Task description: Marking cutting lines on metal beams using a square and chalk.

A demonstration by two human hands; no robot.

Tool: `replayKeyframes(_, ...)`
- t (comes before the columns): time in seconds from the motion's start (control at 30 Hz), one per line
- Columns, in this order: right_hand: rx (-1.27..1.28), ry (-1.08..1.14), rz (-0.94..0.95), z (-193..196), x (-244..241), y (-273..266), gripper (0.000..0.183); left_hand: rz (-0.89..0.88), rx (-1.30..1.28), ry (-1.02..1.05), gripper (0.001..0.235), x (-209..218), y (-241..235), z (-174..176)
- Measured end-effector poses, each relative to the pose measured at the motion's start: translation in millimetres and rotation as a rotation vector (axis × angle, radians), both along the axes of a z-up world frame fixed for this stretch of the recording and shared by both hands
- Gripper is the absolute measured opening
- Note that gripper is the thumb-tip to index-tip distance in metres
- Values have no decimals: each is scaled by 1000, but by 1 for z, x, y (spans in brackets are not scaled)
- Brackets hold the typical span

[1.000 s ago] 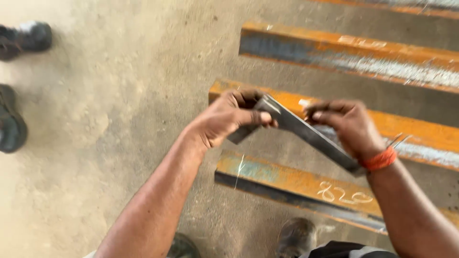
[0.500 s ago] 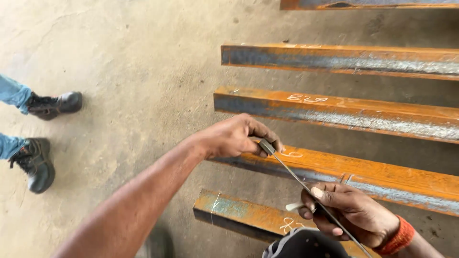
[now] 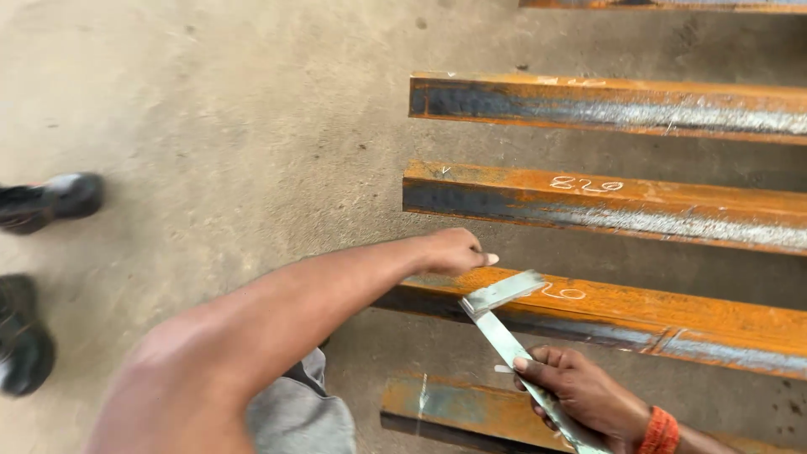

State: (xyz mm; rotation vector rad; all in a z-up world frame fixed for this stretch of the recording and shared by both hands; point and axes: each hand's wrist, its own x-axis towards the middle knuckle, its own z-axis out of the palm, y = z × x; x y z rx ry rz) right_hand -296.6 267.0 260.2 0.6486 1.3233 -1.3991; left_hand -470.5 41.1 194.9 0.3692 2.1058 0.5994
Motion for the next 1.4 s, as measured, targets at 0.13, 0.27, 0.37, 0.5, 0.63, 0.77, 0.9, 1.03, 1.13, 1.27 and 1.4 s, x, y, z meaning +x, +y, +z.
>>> replayKeyframes(0.13, 42, -16, -69, -29, -12, -60, 32, 31, 135, -354, 47, -27, -10, -94)
replayKeyframes(0.27, 197, -84, -151, -32, -41, -118, 33, -55, 231, -610, 39, -50, -19, -137)
replayKeyframes(0.37, 283, -133, -293, -38, -46, -144, 34, -239, 183, -482, 42, -60, -24, -126)
replayKeyframes(0.5, 332, -226, -339, -41, -48, -159, 38, -237, 315, -415, 38, -77, -34, -127)
replayKeyframes(0.63, 417, -356, -227, -41, -60, -183, 46, -207, 451, -376, 34, -67, -55, -171)
replayKeyframes(0.77, 432, -412, -310, -53, -63, -199, 47, -154, 398, -564, 38, -73, -59, -186)
replayKeyframes(0.9, 510, -376, -244, -55, -63, -204, 47, -27, 370, -955, 53, -86, -54, -202)
replayKeyframes(1.03, 530, -355, -128, -71, -50, -202, 41, 43, 423, -1062, 62, -74, -69, -228)
replayKeyframes(1.13, 556, -290, -74, -82, -46, -203, 37, -61, 577, -980, 59, -84, -68, -231)
replayKeyframes(1.27, 555, -226, -100, -71, -49, -211, 46, 35, 325, -1015, 67, -76, -82, -211)
replayKeyframes(1.4, 588, -148, -152, -71, -50, -209, 56, -2, 503, -1025, 54, -85, -80, -216)
